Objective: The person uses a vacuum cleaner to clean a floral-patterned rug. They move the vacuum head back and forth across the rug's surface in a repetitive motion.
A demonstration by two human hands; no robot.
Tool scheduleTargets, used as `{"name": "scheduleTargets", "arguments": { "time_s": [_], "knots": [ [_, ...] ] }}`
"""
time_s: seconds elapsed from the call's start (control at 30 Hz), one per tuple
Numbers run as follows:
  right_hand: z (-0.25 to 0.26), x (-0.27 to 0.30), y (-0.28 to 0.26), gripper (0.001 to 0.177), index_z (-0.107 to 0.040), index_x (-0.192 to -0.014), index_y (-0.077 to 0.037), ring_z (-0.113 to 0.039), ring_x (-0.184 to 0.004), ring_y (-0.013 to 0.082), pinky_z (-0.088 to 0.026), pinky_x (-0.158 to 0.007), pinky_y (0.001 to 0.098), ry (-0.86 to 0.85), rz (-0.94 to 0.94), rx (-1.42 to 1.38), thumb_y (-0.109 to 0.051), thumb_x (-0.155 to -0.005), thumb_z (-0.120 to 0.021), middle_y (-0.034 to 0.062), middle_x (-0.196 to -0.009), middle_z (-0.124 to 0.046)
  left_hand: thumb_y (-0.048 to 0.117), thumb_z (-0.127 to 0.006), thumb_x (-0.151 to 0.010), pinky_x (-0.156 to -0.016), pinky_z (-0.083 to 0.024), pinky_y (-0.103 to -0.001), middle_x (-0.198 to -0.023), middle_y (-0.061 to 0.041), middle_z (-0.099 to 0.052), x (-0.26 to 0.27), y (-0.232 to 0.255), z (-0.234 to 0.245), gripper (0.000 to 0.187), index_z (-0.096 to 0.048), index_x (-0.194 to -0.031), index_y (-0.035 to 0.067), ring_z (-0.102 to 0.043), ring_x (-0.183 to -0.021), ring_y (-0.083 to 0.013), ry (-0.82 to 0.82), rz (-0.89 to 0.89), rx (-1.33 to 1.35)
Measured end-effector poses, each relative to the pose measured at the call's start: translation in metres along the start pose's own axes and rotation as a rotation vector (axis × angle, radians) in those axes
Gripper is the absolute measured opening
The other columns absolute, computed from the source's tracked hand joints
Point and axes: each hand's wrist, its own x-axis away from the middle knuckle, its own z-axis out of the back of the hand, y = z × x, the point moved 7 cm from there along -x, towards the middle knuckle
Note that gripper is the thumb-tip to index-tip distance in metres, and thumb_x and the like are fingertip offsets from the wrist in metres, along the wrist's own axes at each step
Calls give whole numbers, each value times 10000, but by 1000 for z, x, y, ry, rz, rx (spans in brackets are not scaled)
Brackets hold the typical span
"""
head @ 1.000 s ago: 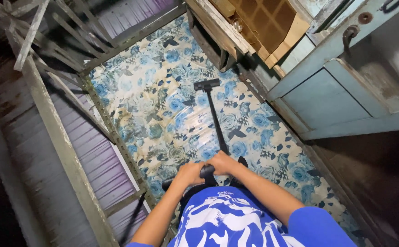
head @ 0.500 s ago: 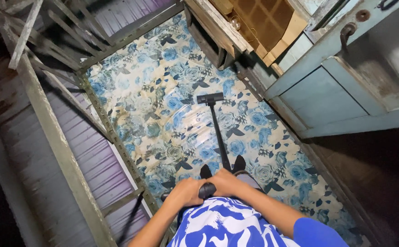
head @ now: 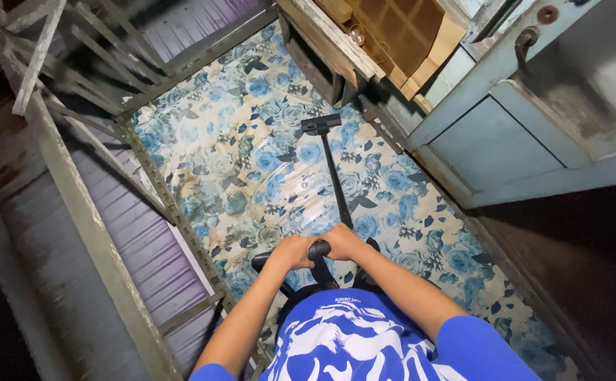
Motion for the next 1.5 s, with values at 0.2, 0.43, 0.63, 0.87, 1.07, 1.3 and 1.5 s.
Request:
{"name": "scheduleTargets", "arguments": {
  "time_s": [0.2,0.43,0.63,0.87,1.07,1.3,1.5],
  "knots": [
    [-4,37,-39,336,-779,-935,-191,-771,-864,306,-542,-825,408,-99,3,-61,-227,-600,-782,55,-782,-763,407,-758,-739,-925,-581,-533,-1111,-202,-731,46,22,-12,730,-545,-1424,269,-696,-1093,-411,-54,-41,-49],
    [56,79,-88,113,-669,-732,-210,-751,-726,305,-553,-708,384,-75,-49,-220,-255,-661,-745,19,-652,-717,336,-722,-704,-843,-590,-503,-1038,-201,-737,96,51,-4,762,-560,-1442,241,-707,-1010,-420,-101,-64,60],
    [50,37,-42,165,-704,-737,-161,-753,-743,314,-541,-740,407,-11,-23,-93,-183,-581,-751,43,-642,-711,384,-727,-691,-909,-580,-529,-1072,-197,-743,19,25,-6,783,-544,-1440,245,-706,-1063,-420,-63,-89,-58],
    [50,20,-4,131,-690,-722,-190,-740,-721,287,-538,-740,381,1,-3,-72,-193,-600,-737,11,-639,-704,425,-760,-699,-950,-572,-528,-1120,-214,-733,-20,15,3,796,-524,-1451,313,-688,-1111,-431,-4,-43,-35],
    [56,72,-52,209,-729,-808,-188,-761,-776,292,-547,-768,396,-74,-11,-61,-225,-603,-730,32,-694,-732,328,-760,-696,-923,-575,-532,-1088,-228,-737,60,68,13,709,-585,-1375,224,-694,-1080,-435,-35,-102,40],
    [45,115,-66,231,-589,-678,-223,-586,-557,298,-436,-612,425,-165,30,-197,-355,-868,-583,7,-585,-607,283,-716,-682,-606,-502,-461,-866,-80,-670,80,89,-23,480,-598,-1138,191,-624,-727,-336,-130,-176,146],
    [47,73,-1,272,-773,-897,-198,-756,-872,315,-533,-834,417,-134,-53,-16,-218,-629,-728,48,-798,-766,347,-778,-719,-992,-551,-516,-1139,-190,-736,9,81,-5,697,-585,-1379,235,-666,-1164,-408,-46,-36,18]
  ]
}}
